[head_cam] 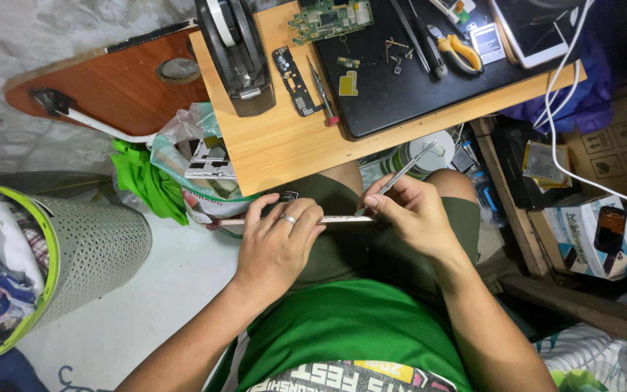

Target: The person connects a charging cable to a tablet and then uses a metal prying tool to carefully separate the screen from the device's frame. They work along the edges of the tablet, attempting to release the internal clips or adhesive.

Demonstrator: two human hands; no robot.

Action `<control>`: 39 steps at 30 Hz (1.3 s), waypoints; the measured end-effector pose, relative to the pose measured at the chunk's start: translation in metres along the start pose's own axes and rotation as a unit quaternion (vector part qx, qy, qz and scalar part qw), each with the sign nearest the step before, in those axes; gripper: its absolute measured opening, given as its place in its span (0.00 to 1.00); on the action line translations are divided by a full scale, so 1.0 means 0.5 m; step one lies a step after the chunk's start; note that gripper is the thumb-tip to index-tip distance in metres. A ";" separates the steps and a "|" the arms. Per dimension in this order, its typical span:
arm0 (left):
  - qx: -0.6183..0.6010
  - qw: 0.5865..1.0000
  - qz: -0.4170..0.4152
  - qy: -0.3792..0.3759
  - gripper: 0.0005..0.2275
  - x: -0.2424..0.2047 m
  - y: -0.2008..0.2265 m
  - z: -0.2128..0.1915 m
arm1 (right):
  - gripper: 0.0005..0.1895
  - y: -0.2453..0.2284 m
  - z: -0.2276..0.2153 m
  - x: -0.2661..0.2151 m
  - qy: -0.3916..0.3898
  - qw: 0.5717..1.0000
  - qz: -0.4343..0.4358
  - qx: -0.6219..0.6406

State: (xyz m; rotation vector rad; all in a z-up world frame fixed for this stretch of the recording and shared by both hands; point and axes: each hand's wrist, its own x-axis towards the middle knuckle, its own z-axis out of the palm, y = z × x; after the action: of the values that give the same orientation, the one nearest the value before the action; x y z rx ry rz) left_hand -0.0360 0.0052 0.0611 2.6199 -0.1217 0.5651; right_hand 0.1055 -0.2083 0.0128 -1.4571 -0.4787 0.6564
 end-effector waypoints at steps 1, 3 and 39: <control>-0.001 1.000 0.000 -0.001 0.12 -0.001 0.000 0.000 | 0.05 -0.005 0.003 0.000 -0.003 1.000 -0.004 -0.007; 0.003 1.000 0.005 -0.004 0.13 -0.001 -0.003 -0.001 | 0.06 -0.020 0.009 0.001 -0.018 0.999 -0.025 -0.045; -0.005 0.999 0.019 -0.045 0.09 0.022 -0.016 -0.008 | 0.07 -0.060 -0.004 0.040 -0.154 0.980 0.016 -0.127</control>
State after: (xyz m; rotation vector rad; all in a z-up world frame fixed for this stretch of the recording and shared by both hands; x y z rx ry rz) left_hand -0.0258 0.0144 0.0655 2.6378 -0.2026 0.4583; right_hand 0.1252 -0.1966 0.0408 -1.6110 -0.8060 0.8775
